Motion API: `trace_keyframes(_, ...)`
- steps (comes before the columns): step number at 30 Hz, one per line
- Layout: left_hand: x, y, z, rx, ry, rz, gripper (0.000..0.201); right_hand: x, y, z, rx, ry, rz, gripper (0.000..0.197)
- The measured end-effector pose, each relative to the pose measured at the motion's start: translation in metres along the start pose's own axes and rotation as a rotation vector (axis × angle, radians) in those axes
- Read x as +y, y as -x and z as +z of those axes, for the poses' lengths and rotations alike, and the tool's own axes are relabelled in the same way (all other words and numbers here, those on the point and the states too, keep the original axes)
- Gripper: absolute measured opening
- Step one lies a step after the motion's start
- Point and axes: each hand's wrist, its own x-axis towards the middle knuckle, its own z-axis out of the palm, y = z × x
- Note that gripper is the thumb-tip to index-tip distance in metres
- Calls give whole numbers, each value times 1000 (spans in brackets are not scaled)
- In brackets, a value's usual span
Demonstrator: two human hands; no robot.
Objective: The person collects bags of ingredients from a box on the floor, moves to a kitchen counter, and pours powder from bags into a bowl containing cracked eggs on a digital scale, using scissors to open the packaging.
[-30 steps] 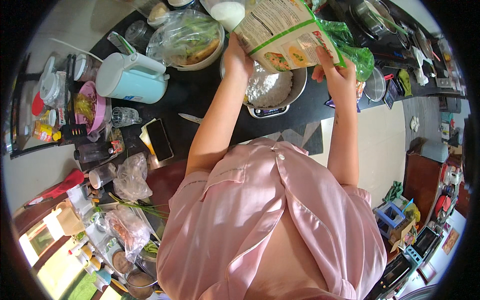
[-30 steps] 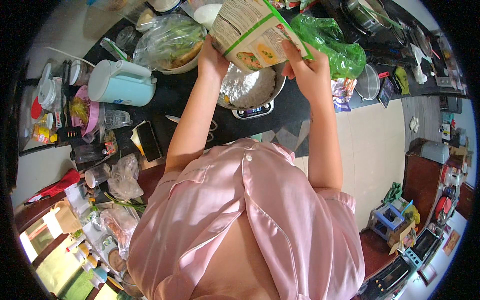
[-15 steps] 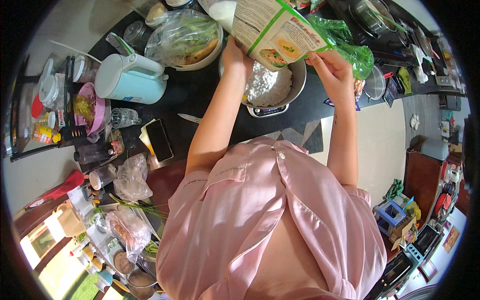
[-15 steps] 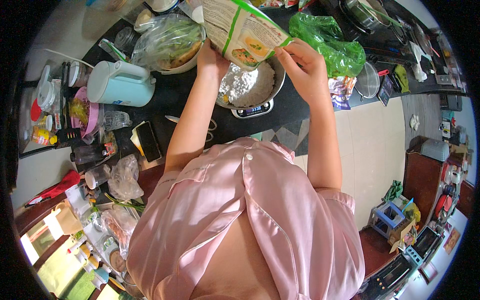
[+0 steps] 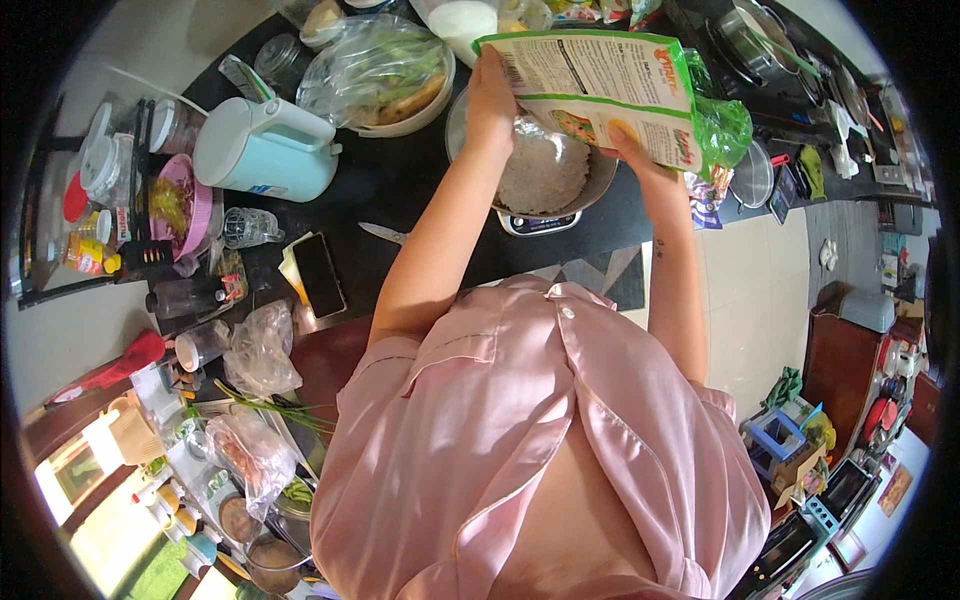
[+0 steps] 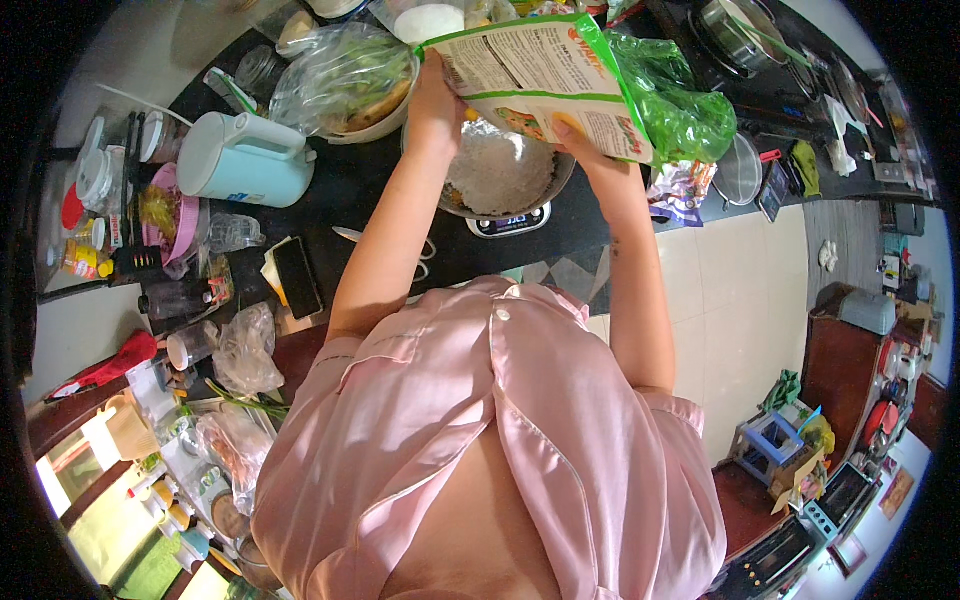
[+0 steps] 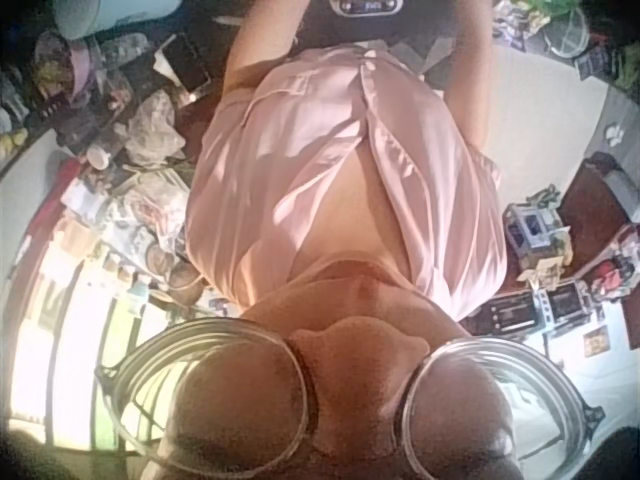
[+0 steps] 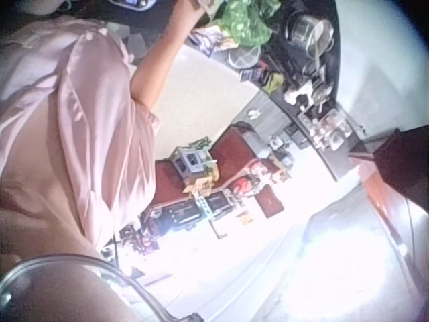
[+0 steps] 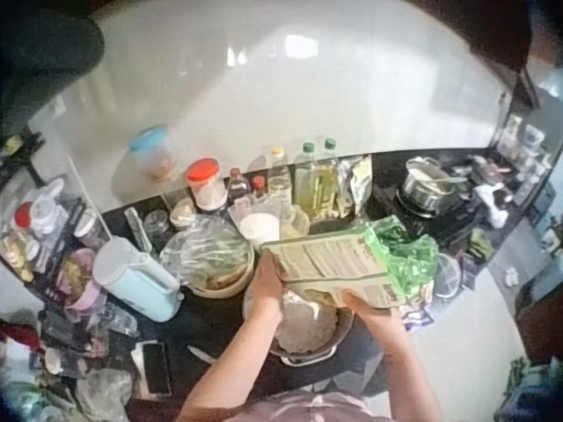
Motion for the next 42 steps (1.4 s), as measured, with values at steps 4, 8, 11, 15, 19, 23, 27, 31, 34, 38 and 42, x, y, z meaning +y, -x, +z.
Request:
trace_keyframes(4, 3, 3, -5, -61, 107, -23, 45, 0, 0, 4, 100, -211, 112, 40)
trace_keyframes(8, 2, 3, -3, 21, 66, 55, 43, 4, -1, 2, 89, -295, 143, 38)
trace_keyframes(11, 1, -2, -6, 73, 34, 128, 38, 9, -3, -2, 126, -317, 162, 38)
trace_keyframes(15, -2, -5, -16, 48, -139, 215, 31, 9, -1, 1, 129, -256, 145, 39)
trace_keyframes(19, 1, 0, -15, 52, -143, 163, 28, 11, -1, -3, 152, -167, 128, 36)
trace_keyframes(23, 3, 4, -14, 111, -34, 130, 25, 10, -1, 1, 155, -29, 82, 28)
trace_keyframes(27, 2, 2, -17, -32, 26, 2, 28, 5, -1, -1, 127, -13, 69, 22)
trace_keyframes(31, 4, 0, -19, -70, 46, -21, 30, 6, 0, -4, 119, 11, 67, 24)
trace_keyframes(34, 1, 2, -19, -64, 121, -78, 32, 3, 1, 4, 118, 0, 78, 24)
trace_keyframes(38, 14, 2, -13, -32, 132, -129, 34, 8, 0, -3, 56, 94, 34, 24)
trace_keyframes(42, 13, 3, -11, -26, 97, -92, 29, 6, 0, -7, 6, 143, 52, 25)
